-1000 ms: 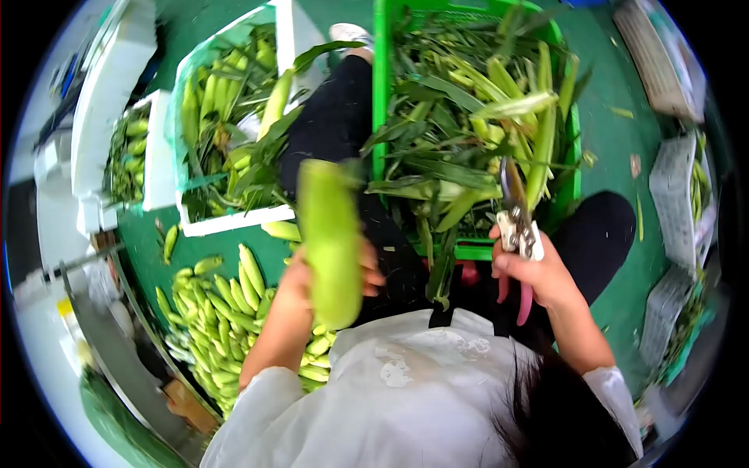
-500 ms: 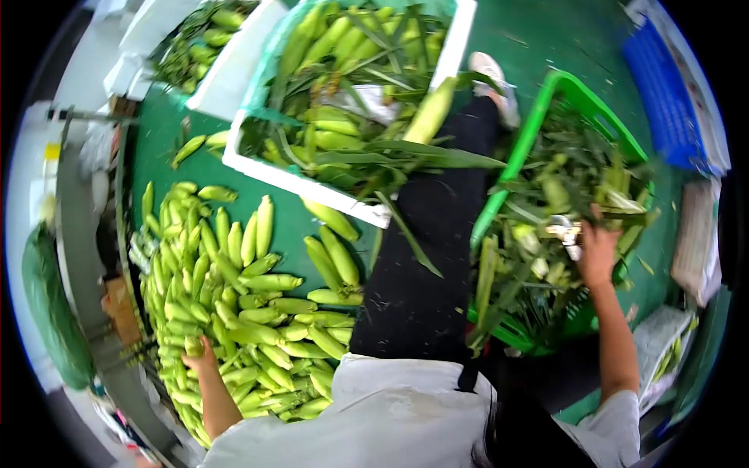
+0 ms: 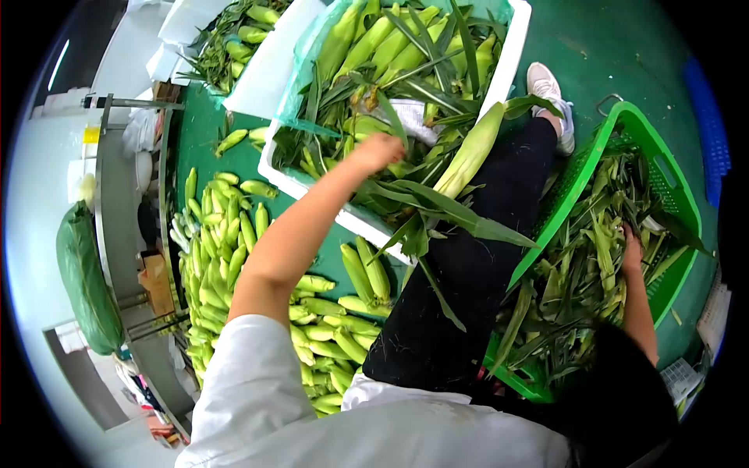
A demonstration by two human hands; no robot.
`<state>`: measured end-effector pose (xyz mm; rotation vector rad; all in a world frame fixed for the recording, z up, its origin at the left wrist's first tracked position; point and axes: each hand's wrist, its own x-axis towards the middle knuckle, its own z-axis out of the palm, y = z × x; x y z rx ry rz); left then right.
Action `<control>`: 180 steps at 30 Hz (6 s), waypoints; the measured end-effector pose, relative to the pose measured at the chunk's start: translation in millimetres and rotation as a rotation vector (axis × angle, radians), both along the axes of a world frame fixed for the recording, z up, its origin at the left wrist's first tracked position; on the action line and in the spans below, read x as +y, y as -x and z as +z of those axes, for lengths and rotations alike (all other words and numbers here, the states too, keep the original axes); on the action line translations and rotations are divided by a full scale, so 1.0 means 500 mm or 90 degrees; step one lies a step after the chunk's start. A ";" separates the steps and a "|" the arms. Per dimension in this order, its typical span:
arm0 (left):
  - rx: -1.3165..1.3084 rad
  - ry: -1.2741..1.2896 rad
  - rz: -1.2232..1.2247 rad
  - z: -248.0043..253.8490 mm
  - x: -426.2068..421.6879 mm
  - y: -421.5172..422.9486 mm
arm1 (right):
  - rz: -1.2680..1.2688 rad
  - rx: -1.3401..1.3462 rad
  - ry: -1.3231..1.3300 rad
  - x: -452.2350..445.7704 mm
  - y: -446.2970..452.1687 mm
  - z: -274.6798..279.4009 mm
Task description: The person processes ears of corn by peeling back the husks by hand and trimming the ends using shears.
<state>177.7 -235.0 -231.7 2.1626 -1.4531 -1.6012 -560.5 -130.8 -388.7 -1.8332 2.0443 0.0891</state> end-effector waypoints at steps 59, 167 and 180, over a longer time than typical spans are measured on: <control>0.206 0.464 -0.471 0.382 0.420 0.687 | -0.440 -0.467 0.334 0.595 -0.379 0.783; 0.688 -0.301 -0.305 0.373 0.449 0.490 | -0.056 -0.961 -0.177 0.610 -0.472 0.753; 0.918 -0.177 0.277 0.398 0.542 0.268 | -0.440 -1.156 -0.144 0.621 -0.584 0.708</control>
